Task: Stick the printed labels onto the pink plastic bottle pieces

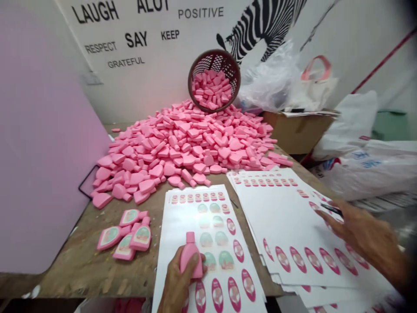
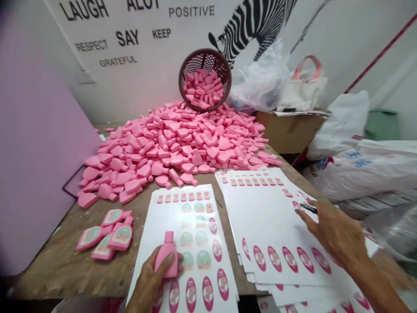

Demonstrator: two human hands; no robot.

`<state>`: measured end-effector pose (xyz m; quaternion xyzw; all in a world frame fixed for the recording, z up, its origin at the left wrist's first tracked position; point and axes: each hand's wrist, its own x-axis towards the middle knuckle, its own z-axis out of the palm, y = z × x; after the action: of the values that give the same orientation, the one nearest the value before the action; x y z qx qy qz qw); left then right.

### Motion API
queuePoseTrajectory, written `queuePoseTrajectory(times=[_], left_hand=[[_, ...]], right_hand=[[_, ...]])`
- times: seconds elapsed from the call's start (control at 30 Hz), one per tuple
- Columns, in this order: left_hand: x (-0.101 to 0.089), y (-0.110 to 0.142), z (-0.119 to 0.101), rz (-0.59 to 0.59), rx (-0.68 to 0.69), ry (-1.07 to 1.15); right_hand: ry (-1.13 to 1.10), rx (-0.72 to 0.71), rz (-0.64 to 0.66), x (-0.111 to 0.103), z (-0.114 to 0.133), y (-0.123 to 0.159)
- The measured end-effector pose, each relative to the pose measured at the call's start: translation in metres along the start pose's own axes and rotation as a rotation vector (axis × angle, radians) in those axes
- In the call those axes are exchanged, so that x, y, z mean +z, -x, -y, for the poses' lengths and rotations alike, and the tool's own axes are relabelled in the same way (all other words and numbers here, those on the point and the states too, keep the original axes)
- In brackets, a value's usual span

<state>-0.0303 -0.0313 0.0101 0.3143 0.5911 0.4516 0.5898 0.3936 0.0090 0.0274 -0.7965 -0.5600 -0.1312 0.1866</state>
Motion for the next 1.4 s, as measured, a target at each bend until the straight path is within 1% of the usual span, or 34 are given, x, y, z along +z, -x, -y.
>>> queuePoseTrajectory(times=[0.03, 0.07, 0.13, 0.17, 0.2, 0.23, 0.27, 0.33, 0.37, 0.43, 0.47, 0.5, 0.53, 0.57, 0.6, 0.67, 0.73, 0.83, 0.9, 0.97, 1.03, 1.1, 1.13, 1.2, 1.23, 1.27, 1.3, 1.37, 1.4], left_hand=[[0.003, 0.001, 0.001, -0.008, 0.018, 0.004], [0.006, 0.001, 0.002, -0.020, 0.039, 0.009], [0.011, 0.003, 0.003, -0.041, 0.074, 0.040], [0.011, 0.003, 0.002, -0.050, 0.079, 0.072], [0.009, 0.003, -0.002, -0.064, 0.079, 0.125], [0.003, 0.003, -0.008, -0.091, 0.081, 0.195], [-0.007, 0.003, -0.017, -0.134, 0.091, 0.271], [-0.039, 0.001, -0.040, -0.266, 0.170, 0.407], [-0.059, 0.000, -0.053, -0.332, 0.226, 0.444], [-0.098, -0.003, -0.074, -0.471, 0.351, 0.482], [-0.113, -0.004, -0.081, -0.509, 0.355, 0.484], [-0.124, -0.004, -0.085, -0.529, 0.345, 0.485], [-0.131, -0.004, -0.086, -0.530, 0.318, 0.484], [-0.132, -0.003, -0.084, -0.514, 0.287, 0.486], [-0.129, -0.002, -0.080, -0.485, 0.262, 0.488], [-0.113, -0.001, -0.070, -0.399, 0.223, 0.486], [-0.092, -0.003, -0.061, -0.280, 0.180, 0.473], [-0.064, -0.010, -0.053, -0.084, 0.117, 0.431], [-0.051, -0.015, -0.050, -0.002, 0.092, 0.393], [-0.042, -0.017, -0.048, 0.018, 0.079, 0.361], [-0.036, -0.017, -0.046, 0.012, 0.071, 0.334], [-0.032, -0.015, -0.042, 0.013, 0.057, 0.308], [-0.030, -0.014, -0.040, 0.016, 0.051, 0.295], [-0.028, -0.013, -0.036, 0.019, 0.047, 0.274], [-0.027, -0.014, -0.034, 0.018, 0.056, 0.260], [-0.025, -0.014, -0.032, 0.019, 0.070, 0.240], [-0.024, -0.014, -0.031, 0.025, 0.084, 0.216], [-0.021, -0.012, -0.028, 0.054, 0.105, 0.157], [-0.019, -0.010, -0.027, 0.074, 0.104, 0.123]], right_hand=[[-0.081, -0.055, 0.069, 0.006, 0.020, -0.007], [-0.218, -0.124, 0.172, 0.013, 0.045, -0.014], [-0.450, -0.219, 0.332, 0.031, 0.104, -0.027], [-0.529, -0.261, 0.389, 0.043, 0.135, -0.033], [-0.583, -0.283, 0.414, 0.055, 0.165, -0.038], [-0.593, -0.291, 0.416, 0.067, 0.193, -0.043], [-0.597, -0.292, 0.410, 0.079, 0.217, -0.047], [-0.598, -0.287, 0.390, 0.098, 0.253, -0.053], [-0.599, -0.291, 0.385, 0.105, 0.265, -0.055], [-0.600, -0.312, 0.389, 0.112, 0.280, -0.058], [-0.599, -0.325, 0.396, 0.113, 0.283, -0.058], [-0.596, -0.337, 0.403, 0.113, 0.284, -0.058], [-0.591, -0.345, 0.409, 0.111, 0.284, -0.058], [-0.583, -0.346, 0.412, 0.108, 0.282, -0.058], [-0.569, -0.338, 0.409, 0.105, 0.279, -0.058], [-0.551, -0.326, 0.402, 0.095, 0.268, -0.060], [-0.568, -0.363, 0.435, 0.082, 0.253, -0.064], [-0.606, -0.501, 0.592, 0.064, 0.229, -0.073], [-0.594, -0.551, 0.691, 0.059, 0.217, -0.078], [-0.594, -0.560, 0.742, 0.063, 0.209, -0.082], [-0.622, -0.558, 0.744, 0.073, 0.208, -0.084], [-0.623, -0.510, 0.680, 0.082, 0.212, -0.084], [-0.596, -0.455, 0.618, 0.084, 0.215, -0.082], [-0.530, -0.329, 0.491, 0.081, 0.224, -0.070], [-0.523, -0.287, 0.452, 0.075, 0.228, -0.059], [-0.544, -0.275, 0.441, 0.068, 0.231, -0.045], [-0.593, -0.292, 0.457, 0.060, 0.233, -0.028], [-0.699, -0.387, 0.520, 0.043, 0.235, 0.013], [-0.717, -0.428, 0.534, 0.035, 0.234, 0.035]])
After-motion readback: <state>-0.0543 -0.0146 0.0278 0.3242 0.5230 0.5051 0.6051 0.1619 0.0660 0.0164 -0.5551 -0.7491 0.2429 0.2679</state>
